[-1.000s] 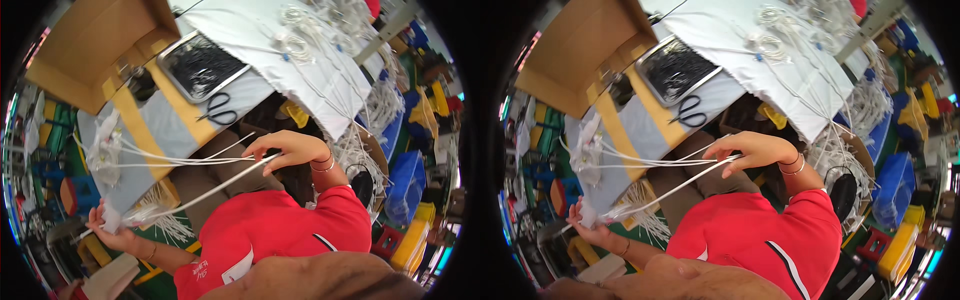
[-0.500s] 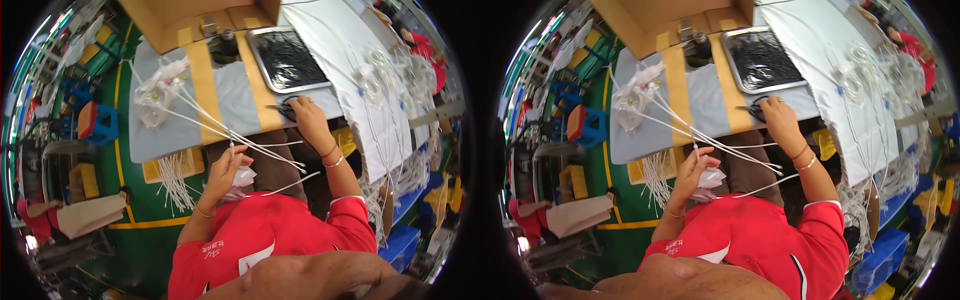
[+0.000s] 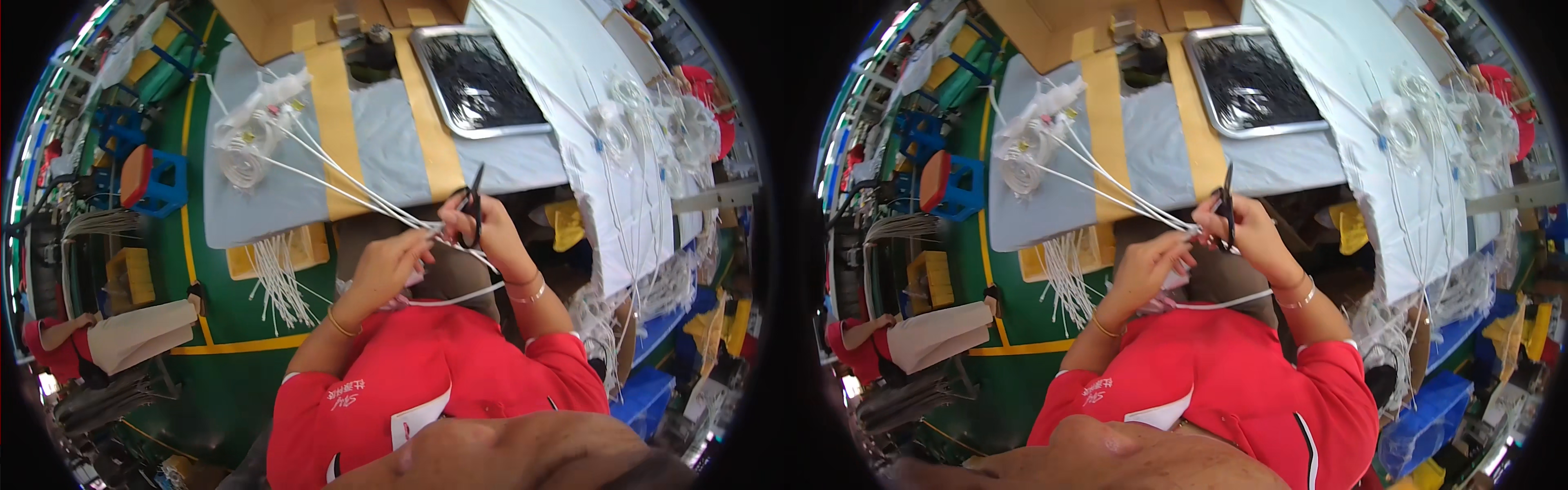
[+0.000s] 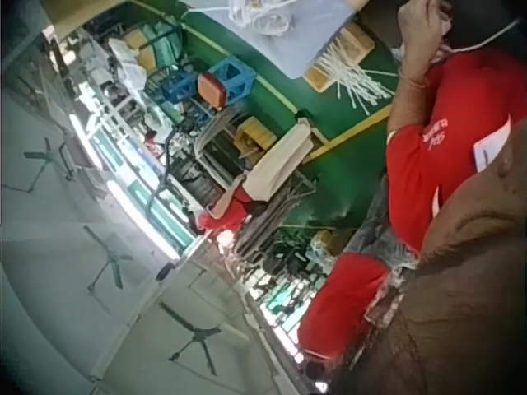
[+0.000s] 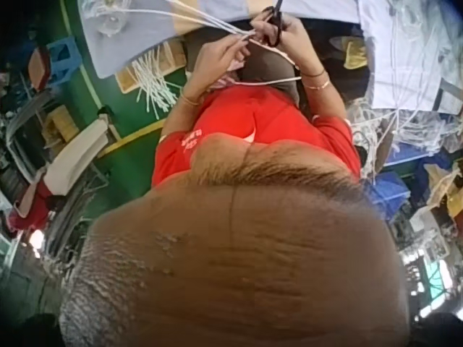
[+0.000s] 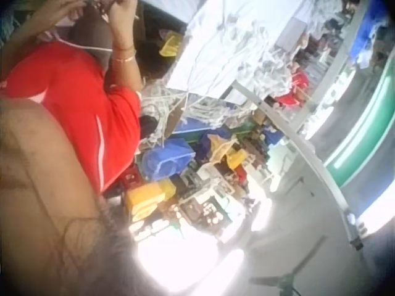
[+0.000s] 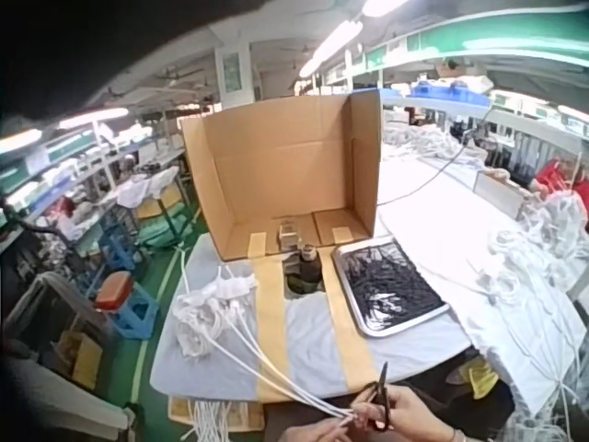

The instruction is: Assembling and trimming electronic cable harnesses at a production workstation.

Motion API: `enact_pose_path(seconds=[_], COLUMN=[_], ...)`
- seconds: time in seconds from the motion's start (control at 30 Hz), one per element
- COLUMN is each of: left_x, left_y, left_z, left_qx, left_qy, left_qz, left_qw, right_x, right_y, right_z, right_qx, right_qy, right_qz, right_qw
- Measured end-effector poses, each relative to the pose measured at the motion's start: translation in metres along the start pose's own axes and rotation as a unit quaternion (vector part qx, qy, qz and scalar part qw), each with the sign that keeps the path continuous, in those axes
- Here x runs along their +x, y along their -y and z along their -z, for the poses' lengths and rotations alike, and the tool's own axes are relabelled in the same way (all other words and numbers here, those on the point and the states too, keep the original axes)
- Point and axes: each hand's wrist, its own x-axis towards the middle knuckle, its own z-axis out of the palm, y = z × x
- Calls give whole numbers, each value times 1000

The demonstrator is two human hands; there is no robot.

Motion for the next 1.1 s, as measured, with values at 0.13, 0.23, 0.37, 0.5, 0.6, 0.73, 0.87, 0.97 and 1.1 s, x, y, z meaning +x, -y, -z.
enact_pose_path(seconds=[0.13, 0.23, 0.37, 0.5, 0.6, 0.73, 0.87, 0.97, 1.1], left_x=[-3, -5, -5, -2, -2, -3, -1, 1, 2], left_y=[10, 5, -1, -3, -6, -13, -7, -2, -1], left_z=[-2, -6, -12, -17, -20, -20, -8, -1, -2], left_qx=[-48, -63, -22, 64, 97, 37, -60, -185, -140], left_qy=[-37, -40, -68, -95, -115, -83, 19, 78, 76], left_qz=[-10, 16, 10, -64, -123, -89, 5, 75, 77], left_qw=[998, 997, 997, 991, 981, 992, 998, 977, 984], right_x=[2, -6, -20, -26, -18, -15, -12, -14, -16], right_y=[-20, -29, -16, -4, -10, -9, -16, -20, -25], right_z=[6, 5, -3, -5, -2, 2, 3, -4, -10], right_qx=[77, 96, 4, -235, -97, 68, 196, 154, 1], right_qy=[-14, -27, -79, -99, -70, -26, 24, -7, -63], right_qz=[-66, -65, 15, 71, 55, -52, -117, -94, 16], right_qw=[995, 993, 997, 964, 991, 996, 973, 984, 998])
